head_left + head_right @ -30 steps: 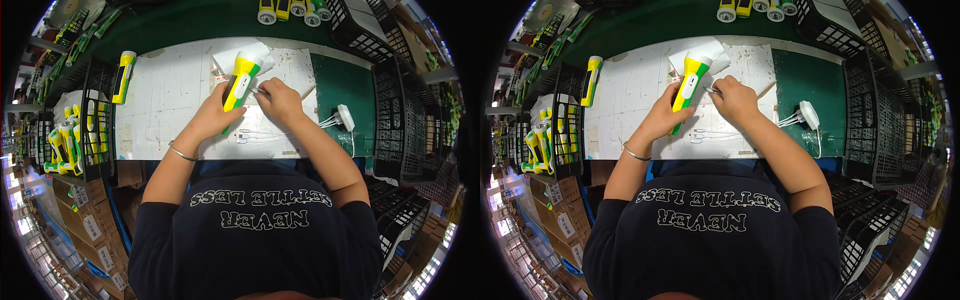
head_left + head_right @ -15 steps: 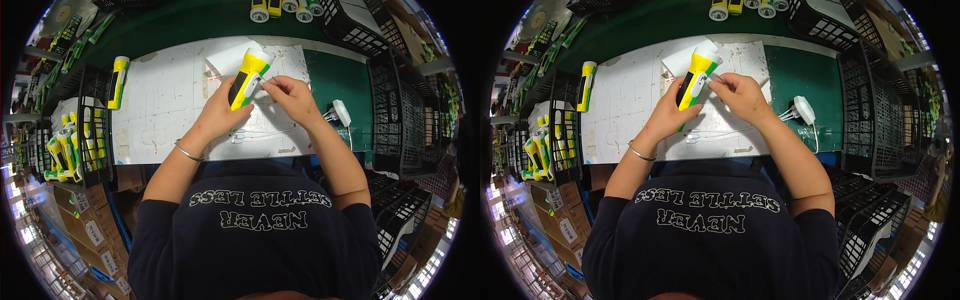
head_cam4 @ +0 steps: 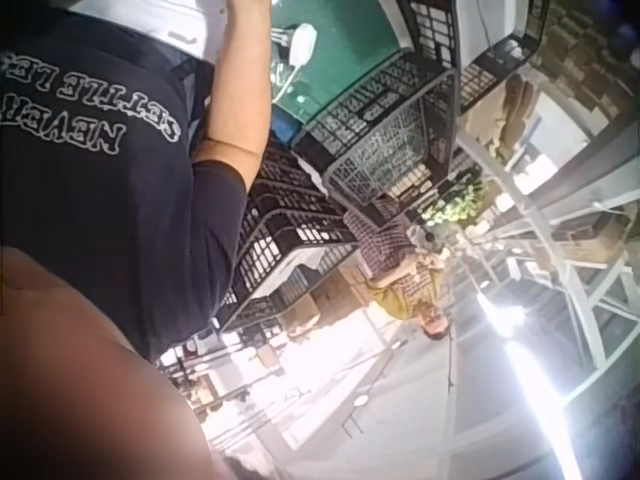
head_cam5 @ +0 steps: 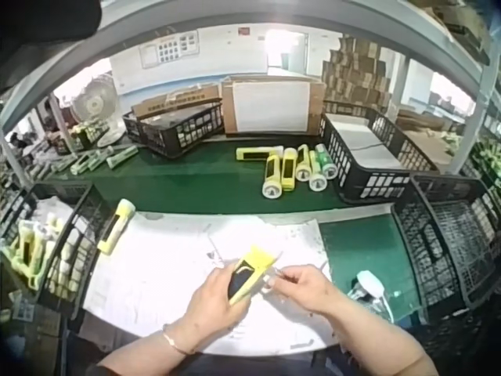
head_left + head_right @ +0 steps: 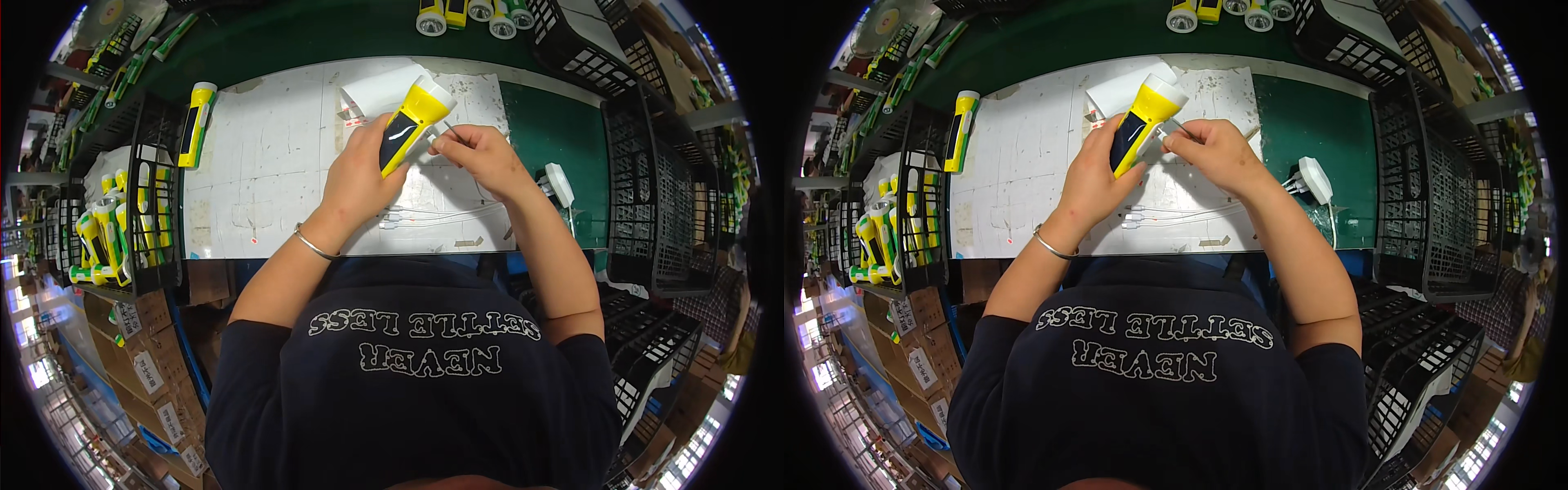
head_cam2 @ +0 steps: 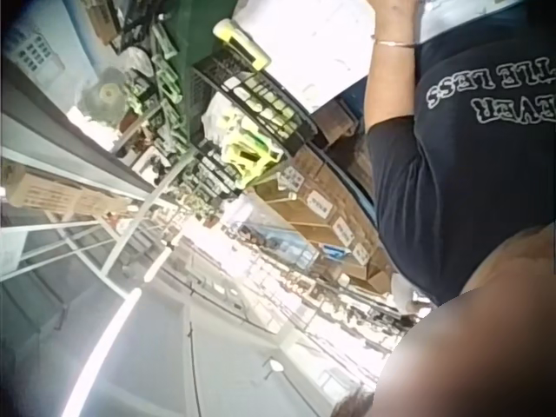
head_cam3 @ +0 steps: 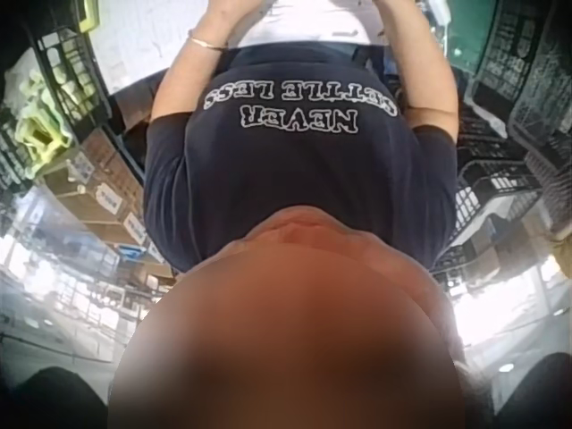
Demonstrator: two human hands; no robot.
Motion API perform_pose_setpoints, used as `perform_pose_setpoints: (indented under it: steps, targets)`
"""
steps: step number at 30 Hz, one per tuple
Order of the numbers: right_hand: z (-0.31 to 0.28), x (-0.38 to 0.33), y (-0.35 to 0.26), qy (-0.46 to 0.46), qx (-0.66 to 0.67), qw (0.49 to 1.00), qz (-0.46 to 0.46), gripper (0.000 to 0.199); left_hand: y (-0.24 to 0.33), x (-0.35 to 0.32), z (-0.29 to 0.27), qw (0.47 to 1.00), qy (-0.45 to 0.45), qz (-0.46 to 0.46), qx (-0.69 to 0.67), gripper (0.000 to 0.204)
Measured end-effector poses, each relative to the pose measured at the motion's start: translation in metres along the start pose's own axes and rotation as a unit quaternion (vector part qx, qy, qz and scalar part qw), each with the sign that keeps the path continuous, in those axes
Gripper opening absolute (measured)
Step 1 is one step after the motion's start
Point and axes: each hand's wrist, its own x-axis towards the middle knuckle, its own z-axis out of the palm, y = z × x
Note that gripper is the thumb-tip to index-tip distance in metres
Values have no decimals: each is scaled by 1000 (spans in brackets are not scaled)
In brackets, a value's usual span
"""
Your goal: Assembling plastic flashlight components at a factory workstation.
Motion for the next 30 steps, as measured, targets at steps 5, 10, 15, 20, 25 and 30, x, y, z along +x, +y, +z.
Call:
perform_pose_setpoints:
  steps: [5, 10, 15, 20, 25, 30]
  targets:
    - [-1, 1, -9, -3, 39, 999, 38, 20, 5, 0, 0, 999, -7, -4, 39, 61]
    - [2, 6, 1, 15, 27, 1000, 1, 19, -15, 13, -1, 1000, -1, -22, 12, 60]
    - [-14, -7, -9, -58, -119, 991, -12, 23, -56, 15, -79, 926, 339, 114, -120, 66]
    - [-58, 50, 7, 121, -143, 977, -99, 38, -123, -13, -219, 934, 327, -119, 84, 52]
    - [-75, 121, -17, 221, -362, 895, -140, 54, -177, -101, -328, 849, 289, -290, 334, 58]
    - [-65, 189, -16, 173, -697, 681, -145, 73, -194, -132, -333, 799, 173, -459, 347, 62]
